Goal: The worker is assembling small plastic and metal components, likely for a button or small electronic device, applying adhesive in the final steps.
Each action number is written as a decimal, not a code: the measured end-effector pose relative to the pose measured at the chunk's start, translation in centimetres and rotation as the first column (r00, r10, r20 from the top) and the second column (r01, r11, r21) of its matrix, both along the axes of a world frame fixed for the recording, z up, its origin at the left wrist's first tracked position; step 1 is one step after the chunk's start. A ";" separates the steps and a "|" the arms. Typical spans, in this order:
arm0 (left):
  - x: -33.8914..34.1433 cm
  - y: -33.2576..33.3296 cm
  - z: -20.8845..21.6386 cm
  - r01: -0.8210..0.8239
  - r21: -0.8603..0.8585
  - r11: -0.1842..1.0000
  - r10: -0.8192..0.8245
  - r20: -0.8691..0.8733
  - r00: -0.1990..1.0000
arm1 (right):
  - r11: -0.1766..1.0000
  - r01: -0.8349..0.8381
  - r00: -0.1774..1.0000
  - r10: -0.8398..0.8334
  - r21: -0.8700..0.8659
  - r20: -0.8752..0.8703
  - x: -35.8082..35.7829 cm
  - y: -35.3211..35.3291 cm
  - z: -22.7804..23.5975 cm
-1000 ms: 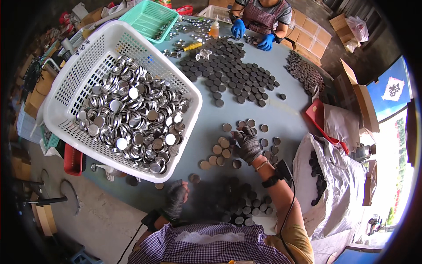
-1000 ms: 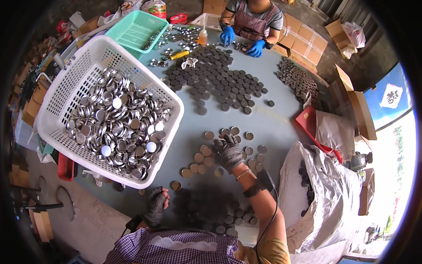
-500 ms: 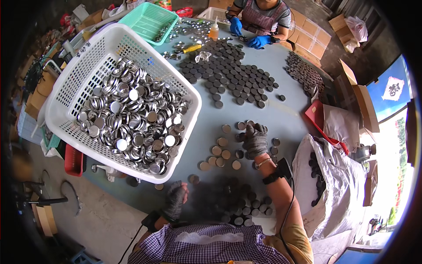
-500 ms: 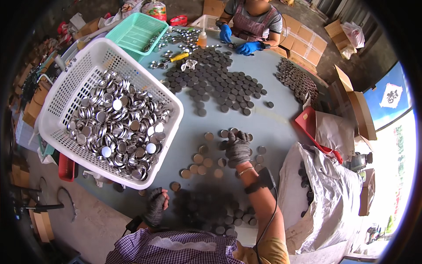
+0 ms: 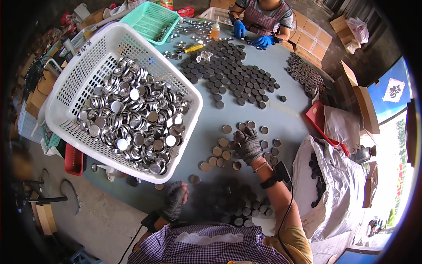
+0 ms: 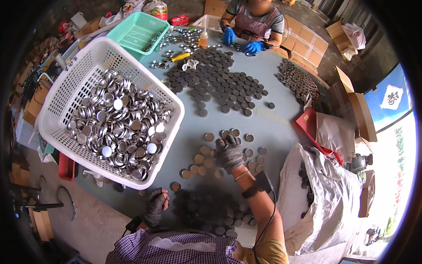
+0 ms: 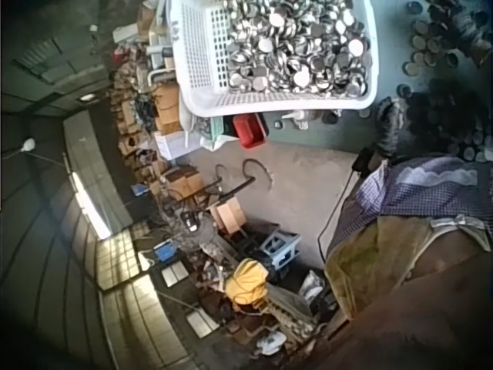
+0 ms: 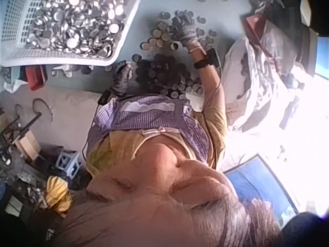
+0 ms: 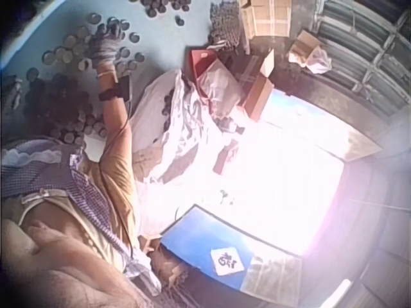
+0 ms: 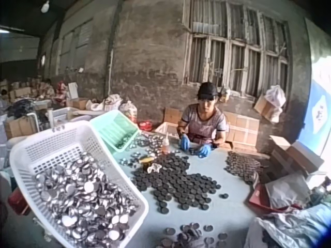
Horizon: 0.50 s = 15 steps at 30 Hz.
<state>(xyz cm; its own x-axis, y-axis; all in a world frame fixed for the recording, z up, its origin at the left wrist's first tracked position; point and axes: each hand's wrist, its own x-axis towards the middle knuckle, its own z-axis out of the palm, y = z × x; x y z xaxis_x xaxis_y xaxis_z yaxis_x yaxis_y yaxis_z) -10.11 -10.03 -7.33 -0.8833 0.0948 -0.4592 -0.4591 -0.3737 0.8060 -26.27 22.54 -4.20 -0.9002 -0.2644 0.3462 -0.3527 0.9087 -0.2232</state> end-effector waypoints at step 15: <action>-0.2 -0.2 0.3 0.030 0.013 0.999 -0.030 0.026 0.999 | 0.989 -0.097 0.991 0.105 -0.108 0.078 0.8 -4.7 3.9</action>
<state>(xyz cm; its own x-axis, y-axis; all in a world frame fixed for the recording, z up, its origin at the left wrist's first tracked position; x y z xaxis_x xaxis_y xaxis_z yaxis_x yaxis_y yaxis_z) -10.34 -10.21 -7.03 -0.8676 0.1270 -0.4807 -0.4912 -0.3692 0.7890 -25.46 17.86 -0.30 -0.8975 -0.3221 0.3012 -0.4177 0.8399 -0.3466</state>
